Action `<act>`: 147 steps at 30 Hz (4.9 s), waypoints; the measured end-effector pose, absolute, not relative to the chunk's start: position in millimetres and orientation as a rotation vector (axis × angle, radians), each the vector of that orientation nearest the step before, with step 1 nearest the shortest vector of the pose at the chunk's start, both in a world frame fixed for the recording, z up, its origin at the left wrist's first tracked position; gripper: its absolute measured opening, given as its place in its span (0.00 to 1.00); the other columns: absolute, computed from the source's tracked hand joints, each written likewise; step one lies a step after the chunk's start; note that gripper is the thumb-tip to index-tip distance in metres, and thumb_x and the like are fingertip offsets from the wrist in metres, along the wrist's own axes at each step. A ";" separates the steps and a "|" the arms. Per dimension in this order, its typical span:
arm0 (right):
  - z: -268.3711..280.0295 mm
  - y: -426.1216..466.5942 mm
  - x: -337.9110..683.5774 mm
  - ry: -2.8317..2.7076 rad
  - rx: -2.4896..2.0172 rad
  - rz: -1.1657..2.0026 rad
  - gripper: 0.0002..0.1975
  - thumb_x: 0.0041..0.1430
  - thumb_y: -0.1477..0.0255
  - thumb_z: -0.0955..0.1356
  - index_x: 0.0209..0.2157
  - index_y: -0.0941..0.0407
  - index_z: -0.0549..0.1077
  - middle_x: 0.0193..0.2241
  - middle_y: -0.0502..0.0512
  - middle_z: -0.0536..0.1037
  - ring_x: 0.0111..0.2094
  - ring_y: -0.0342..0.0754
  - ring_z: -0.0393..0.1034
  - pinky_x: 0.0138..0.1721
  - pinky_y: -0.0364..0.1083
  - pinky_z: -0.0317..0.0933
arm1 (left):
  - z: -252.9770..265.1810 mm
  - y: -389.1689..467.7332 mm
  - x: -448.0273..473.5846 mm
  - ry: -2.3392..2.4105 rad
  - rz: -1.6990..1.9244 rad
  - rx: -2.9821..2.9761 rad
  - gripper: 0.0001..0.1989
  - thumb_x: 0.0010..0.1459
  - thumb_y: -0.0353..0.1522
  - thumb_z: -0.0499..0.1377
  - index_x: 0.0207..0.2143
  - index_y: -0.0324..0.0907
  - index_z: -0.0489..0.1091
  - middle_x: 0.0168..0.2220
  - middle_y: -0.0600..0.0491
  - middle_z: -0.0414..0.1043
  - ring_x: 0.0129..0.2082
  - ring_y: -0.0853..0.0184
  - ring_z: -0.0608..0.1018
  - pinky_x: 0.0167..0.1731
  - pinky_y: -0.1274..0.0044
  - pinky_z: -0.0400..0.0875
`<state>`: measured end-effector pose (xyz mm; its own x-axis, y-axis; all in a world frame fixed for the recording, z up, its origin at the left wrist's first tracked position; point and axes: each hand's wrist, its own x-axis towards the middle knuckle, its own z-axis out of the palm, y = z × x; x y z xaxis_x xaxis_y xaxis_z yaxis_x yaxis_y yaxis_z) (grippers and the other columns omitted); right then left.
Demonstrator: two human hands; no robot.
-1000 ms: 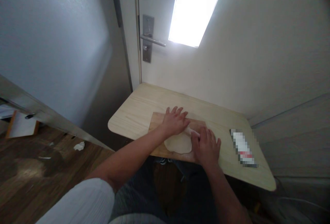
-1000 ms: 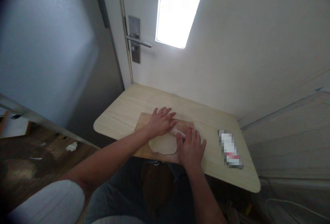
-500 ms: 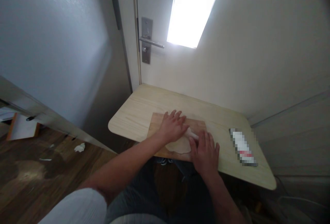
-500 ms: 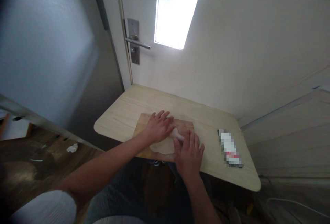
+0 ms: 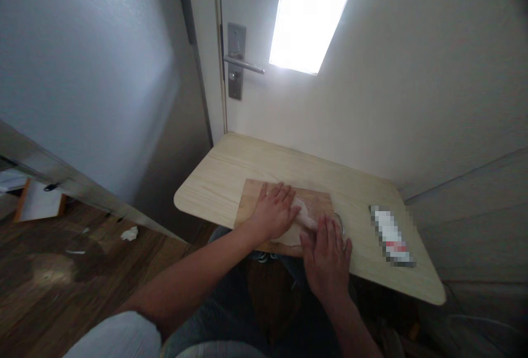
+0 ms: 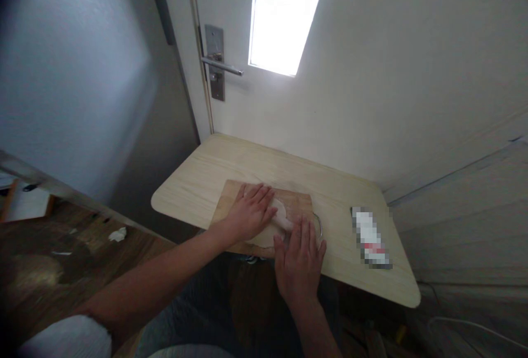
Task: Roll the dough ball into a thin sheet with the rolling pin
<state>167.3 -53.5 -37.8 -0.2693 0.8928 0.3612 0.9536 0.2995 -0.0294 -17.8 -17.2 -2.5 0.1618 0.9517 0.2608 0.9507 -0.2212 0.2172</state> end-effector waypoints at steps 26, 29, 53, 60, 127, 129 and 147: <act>-29.0 -16.8 161.5 -2.212 -1.748 -0.306 0.32 0.71 0.58 0.51 0.64 0.67 0.60 0.63 0.73 0.64 0.64 0.63 0.54 0.61 0.69 0.42 | -0.8 14.3 -8.2 2.009 0.560 2.485 0.26 0.70 0.45 0.40 0.58 0.47 0.67 0.65 0.48 0.62 0.65 0.52 0.61 0.61 0.52 0.55; -34.2 -44.7 163.2 -2.218 -1.682 -0.319 0.33 0.71 0.57 0.52 0.63 0.69 0.60 0.63 0.73 0.63 0.65 0.63 0.53 0.62 0.67 0.44 | -3.4 -15.2 -11.3 1.998 0.564 2.484 0.28 0.70 0.46 0.38 0.61 0.45 0.64 0.65 0.47 0.61 0.66 0.54 0.61 0.63 0.52 0.52; -9.8 52.1 156.0 -2.230 -1.928 -0.253 0.27 0.71 0.60 0.51 0.61 0.55 0.67 0.62 0.64 0.66 0.64 0.64 0.53 0.60 0.73 0.40 | -2.2 93.1 -5.3 1.844 0.334 2.468 0.23 0.66 0.48 0.47 0.56 0.53 0.70 0.62 0.45 0.64 0.61 0.44 0.62 0.54 0.42 0.54; -4.0 68.3 155.2 -2.230 -2.048 -0.155 0.27 0.71 0.60 0.52 0.63 0.54 0.65 0.63 0.63 0.64 0.64 0.64 0.54 0.59 0.74 0.43 | 7.7 101.1 -4.5 1.847 0.286 2.426 0.19 0.66 0.45 0.49 0.51 0.52 0.73 0.56 0.45 0.69 0.57 0.47 0.67 0.52 0.45 0.58; -4.6 19.8 183.7 -2.417 -1.724 0.011 0.29 0.72 0.59 0.50 0.65 0.60 0.59 0.67 0.64 0.58 0.67 0.60 0.47 0.64 0.69 0.37 | 6.1 32.3 -5.2 1.910 0.330 2.455 0.27 0.70 0.45 0.37 0.64 0.52 0.60 0.69 0.52 0.55 0.68 0.55 0.55 0.63 0.55 0.49; -2.6 35.0 180.6 -2.384 -1.783 0.016 0.29 0.72 0.59 0.50 0.64 0.58 0.62 0.66 0.62 0.59 0.67 0.61 0.48 0.64 0.69 0.37 | 5.8 49.5 -3.6 1.920 0.314 2.447 0.27 0.70 0.45 0.37 0.64 0.52 0.60 0.68 0.51 0.56 0.67 0.55 0.56 0.62 0.54 0.51; -14.7 -34.4 175.8 -2.254 -1.726 -0.091 0.29 0.71 0.58 0.54 0.66 0.61 0.58 0.65 0.66 0.61 0.67 0.61 0.49 0.64 0.67 0.40 | 0.0 -21.3 -6.2 1.932 0.439 2.482 0.28 0.70 0.45 0.40 0.66 0.44 0.58 0.68 0.46 0.56 0.68 0.55 0.56 0.65 0.57 0.48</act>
